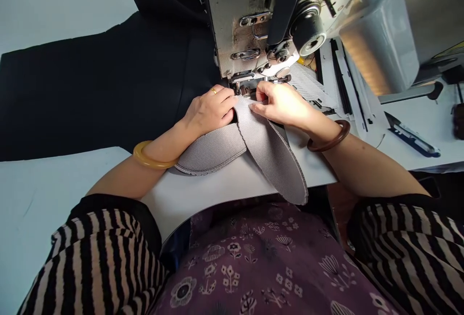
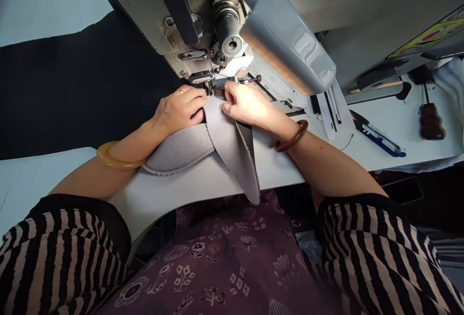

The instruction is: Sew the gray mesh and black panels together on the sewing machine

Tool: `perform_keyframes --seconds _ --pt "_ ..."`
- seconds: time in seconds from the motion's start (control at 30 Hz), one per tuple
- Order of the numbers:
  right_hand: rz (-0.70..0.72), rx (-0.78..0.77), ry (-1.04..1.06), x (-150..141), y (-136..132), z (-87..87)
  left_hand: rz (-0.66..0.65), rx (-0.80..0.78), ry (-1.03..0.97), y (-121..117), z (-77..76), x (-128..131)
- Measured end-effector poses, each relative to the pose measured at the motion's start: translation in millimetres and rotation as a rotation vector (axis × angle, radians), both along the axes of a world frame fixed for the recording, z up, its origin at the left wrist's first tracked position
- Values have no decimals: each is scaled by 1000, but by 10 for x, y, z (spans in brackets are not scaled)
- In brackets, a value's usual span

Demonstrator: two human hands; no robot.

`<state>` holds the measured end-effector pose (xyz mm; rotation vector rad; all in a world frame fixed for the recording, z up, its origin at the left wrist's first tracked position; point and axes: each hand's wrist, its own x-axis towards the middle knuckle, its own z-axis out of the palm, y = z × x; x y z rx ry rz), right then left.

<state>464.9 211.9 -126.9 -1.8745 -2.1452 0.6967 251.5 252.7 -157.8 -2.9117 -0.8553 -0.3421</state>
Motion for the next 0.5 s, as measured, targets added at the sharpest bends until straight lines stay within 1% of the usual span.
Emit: perform_keyframes --seconds 0.1,0.17,0.27,0.33,0.37,0.43,0.47,0.5 --pt "1 9 -5 5 8 -7 32 -63 31 -2 13 22" --pt "1 19 5 17 -3 -11 67 -112 36 -30 52 40" --pt "36 64 83 49 -30 -15 211 -179 49 -123 195 58" --pt "74 107 146 73 -36 -18 302 -273 104 -224 325 50" --pt "85 113 194 81 -32 -19 320 -334 156 -288 386 39" --pt "79 90 308 88 -11 -19 280 -443 278 -441 473 12" --pt "73 66 373 86 2 -16 226 -468 318 -527 494 4" --pt "70 39 437 82 15 -11 165 -464 307 -616 503 6"
